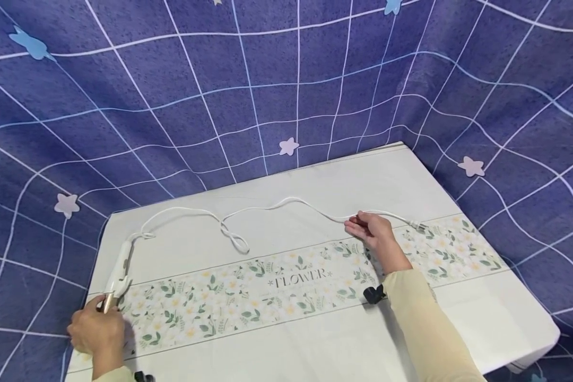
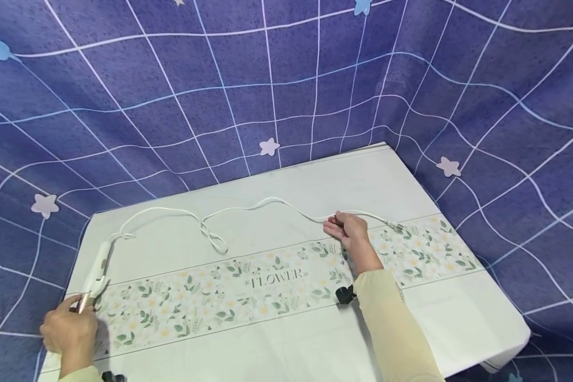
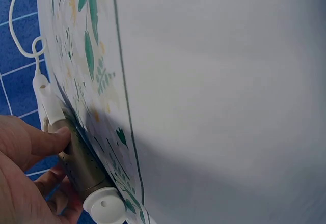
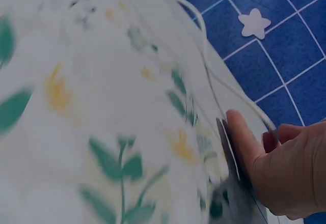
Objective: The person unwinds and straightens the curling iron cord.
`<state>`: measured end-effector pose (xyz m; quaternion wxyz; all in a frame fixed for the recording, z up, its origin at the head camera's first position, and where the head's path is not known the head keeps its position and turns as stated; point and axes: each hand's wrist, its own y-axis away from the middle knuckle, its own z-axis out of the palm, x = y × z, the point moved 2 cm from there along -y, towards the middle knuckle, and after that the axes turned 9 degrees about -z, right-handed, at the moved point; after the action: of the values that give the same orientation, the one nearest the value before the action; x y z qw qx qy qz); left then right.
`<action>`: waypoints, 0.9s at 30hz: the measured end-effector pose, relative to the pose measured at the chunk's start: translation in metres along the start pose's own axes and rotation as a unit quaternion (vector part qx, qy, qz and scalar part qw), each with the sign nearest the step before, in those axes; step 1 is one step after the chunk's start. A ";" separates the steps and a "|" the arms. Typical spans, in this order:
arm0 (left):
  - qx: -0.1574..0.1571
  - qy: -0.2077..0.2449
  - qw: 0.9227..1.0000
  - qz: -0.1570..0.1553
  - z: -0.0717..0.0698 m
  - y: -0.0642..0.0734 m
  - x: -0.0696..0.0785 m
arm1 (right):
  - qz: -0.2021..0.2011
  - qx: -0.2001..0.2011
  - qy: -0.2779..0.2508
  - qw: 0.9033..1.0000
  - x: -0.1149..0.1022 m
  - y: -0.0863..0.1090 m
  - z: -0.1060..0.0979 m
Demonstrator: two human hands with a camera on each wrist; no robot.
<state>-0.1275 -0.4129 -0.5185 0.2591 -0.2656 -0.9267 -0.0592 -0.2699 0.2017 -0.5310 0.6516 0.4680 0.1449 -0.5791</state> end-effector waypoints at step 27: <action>0.019 0.039 0.999 -0.011 0.007 -0.005 -0.002 | -0.022 0.048 -0.592 0.804 -0.087 -0.034 -0.062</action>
<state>-0.1317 -0.4160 -0.5259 0.2990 -0.2477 -0.9199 -0.0550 -0.3033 0.3073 -0.5142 0.5749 0.0615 -0.2867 -0.7639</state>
